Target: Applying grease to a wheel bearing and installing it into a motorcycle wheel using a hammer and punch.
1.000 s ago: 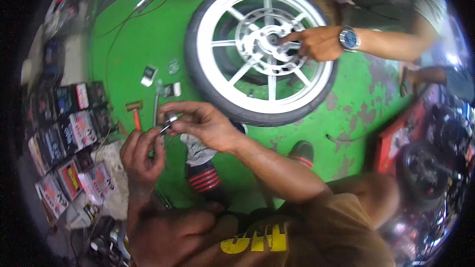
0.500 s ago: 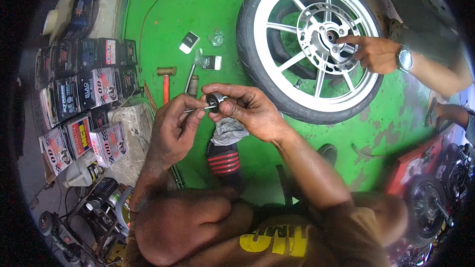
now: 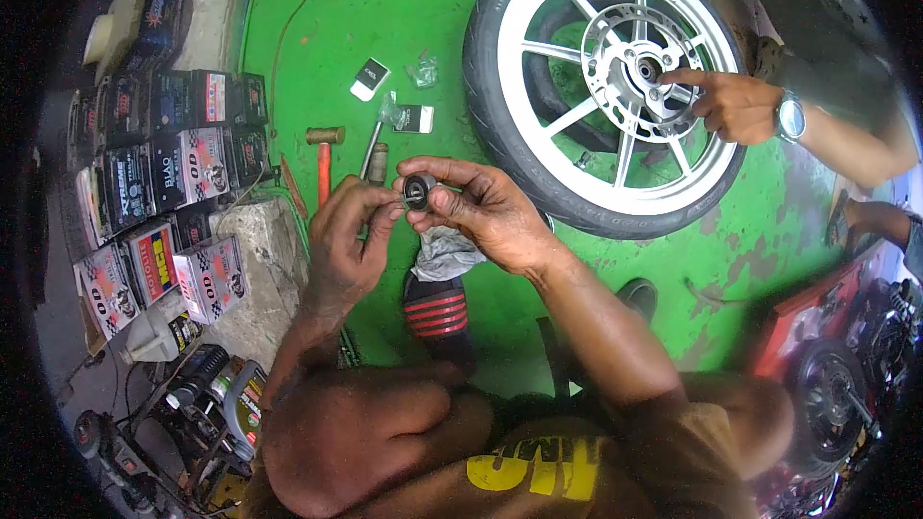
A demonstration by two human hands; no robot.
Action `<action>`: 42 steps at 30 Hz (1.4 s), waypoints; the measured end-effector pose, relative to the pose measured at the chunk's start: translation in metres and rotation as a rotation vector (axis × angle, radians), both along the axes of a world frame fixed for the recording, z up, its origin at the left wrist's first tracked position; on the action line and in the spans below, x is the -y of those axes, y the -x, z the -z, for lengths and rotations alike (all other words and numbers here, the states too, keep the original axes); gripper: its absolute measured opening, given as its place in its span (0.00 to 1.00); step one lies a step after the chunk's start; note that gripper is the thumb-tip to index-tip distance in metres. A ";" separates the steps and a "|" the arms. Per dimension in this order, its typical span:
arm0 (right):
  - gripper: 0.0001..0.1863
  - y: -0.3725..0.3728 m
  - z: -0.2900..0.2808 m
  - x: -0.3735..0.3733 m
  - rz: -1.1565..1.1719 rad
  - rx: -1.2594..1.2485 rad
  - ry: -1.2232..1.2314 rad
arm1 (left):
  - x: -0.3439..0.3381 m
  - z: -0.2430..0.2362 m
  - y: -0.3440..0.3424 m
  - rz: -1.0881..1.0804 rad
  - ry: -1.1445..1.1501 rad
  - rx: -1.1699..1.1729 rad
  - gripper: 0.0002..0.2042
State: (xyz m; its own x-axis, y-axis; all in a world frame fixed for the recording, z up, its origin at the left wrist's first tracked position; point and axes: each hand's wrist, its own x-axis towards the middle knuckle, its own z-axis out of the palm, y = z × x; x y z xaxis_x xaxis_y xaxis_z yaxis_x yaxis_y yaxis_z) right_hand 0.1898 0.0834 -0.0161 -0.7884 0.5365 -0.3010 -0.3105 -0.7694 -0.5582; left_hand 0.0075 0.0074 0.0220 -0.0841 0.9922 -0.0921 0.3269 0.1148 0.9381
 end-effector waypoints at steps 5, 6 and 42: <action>0.21 -0.002 -0.010 -0.008 -0.117 0.176 -0.194 | -0.005 0.000 0.005 0.105 -0.260 -0.456 0.04; 0.21 -0.001 -0.007 -0.008 -0.117 0.176 -0.194 | -0.003 0.007 0.001 0.105 -0.260 -0.455 0.04; 0.22 -0.005 -0.013 -0.009 -0.105 0.217 -0.325 | -0.007 -0.002 0.004 0.169 -0.299 -0.381 0.05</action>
